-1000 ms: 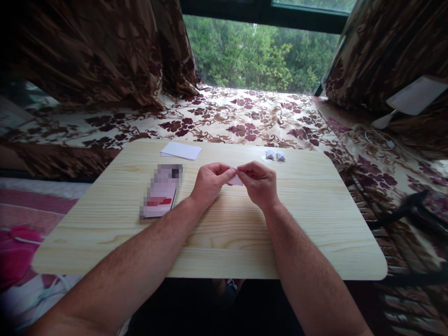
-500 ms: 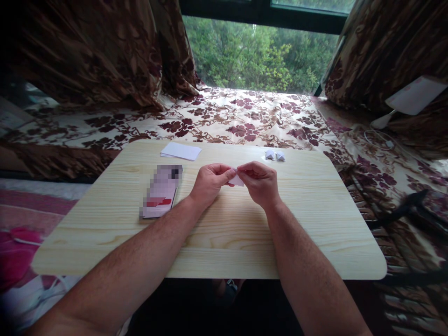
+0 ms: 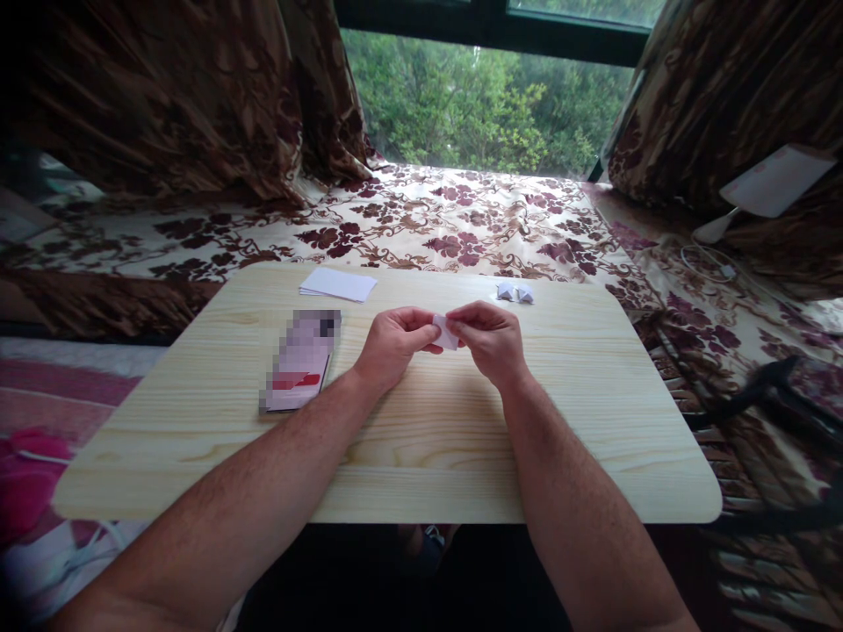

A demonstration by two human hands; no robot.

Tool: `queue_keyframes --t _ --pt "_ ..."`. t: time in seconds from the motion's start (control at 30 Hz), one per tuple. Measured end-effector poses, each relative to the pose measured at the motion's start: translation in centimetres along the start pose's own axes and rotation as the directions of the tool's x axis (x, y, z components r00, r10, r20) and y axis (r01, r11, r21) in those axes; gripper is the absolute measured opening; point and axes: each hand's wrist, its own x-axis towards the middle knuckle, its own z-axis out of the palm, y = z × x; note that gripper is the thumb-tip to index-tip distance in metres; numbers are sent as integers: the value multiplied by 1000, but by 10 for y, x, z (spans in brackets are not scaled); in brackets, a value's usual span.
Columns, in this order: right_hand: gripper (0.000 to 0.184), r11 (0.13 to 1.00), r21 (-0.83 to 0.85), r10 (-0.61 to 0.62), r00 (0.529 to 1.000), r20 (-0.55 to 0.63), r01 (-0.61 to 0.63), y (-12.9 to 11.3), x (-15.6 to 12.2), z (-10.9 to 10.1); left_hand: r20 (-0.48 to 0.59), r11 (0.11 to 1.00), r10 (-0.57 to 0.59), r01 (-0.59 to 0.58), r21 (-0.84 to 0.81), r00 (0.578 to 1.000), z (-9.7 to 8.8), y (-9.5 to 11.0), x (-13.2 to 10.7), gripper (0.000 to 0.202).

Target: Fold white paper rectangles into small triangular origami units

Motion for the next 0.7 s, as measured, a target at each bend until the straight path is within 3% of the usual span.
queue_keyframes --t 0.3,0.5,0.7 --pt "16 1000 -9 -17 1000 7 17 -2 0 0 5 1000 3 -3 -5 1000 -2 -2 2 27" --pt "16 1000 6 4 997 71 -4 -3 0 -1 -12 999 16 -16 43 1000 -2 0 2 27" --pt "15 1000 -20 -23 999 34 24 1 1 0 -25 998 32 -31 61 999 1 0 1 25"
